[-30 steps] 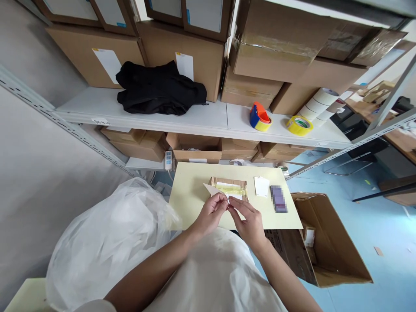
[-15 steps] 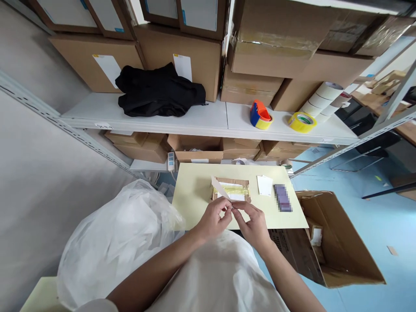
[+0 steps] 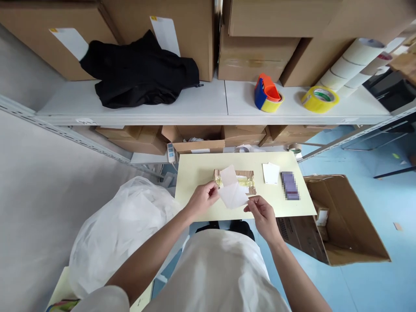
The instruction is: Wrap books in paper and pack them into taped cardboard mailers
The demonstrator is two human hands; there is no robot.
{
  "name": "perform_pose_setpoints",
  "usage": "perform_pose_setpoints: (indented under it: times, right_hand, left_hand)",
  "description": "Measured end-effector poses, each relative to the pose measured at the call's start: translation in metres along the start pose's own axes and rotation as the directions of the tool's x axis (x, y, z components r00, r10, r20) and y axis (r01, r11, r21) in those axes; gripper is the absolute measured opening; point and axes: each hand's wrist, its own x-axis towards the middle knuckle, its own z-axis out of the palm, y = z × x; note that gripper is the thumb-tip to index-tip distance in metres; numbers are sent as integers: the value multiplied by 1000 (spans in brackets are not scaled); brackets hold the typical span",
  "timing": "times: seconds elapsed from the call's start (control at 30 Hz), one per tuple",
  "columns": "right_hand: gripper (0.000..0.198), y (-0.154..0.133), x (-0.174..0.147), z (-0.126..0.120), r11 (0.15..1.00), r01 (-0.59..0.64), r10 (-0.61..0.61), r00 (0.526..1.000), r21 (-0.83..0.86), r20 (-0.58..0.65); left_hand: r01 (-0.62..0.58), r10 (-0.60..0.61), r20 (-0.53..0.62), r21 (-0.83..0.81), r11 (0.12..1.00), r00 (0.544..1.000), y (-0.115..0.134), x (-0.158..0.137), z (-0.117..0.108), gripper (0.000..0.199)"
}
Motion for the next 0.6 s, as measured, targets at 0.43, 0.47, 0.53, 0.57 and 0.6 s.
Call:
perform_pose_setpoints:
  times: [0.43,0.47,0.53,0.57,0.6]
  right_hand:
    - [39,26,15,-21,982,-189,185,953,6,-239]
    - [40,29,15,-22,982,-190,188,950,14,-249]
    - [42,33,14,-22,981,-190,193,947,35,-256]
    - [42,35,14,-23,981,-187,194,947,51,-255]
    - [42,36,13,-23,981,-183,195,948,70,-252]
  left_hand:
    - [179,-149,-116,324,929,982,-71,131,-80,9]
    - [217,-169,-163,351,911,972,-75,144,-87,9]
    - [279,-192,-249,385,879,949,-81,170,-99,9]
    - [301,-199,-280,390,870,939,-83,181,-104,9]
    - [312,-202,-299,388,867,933,-84,192,-109,10]
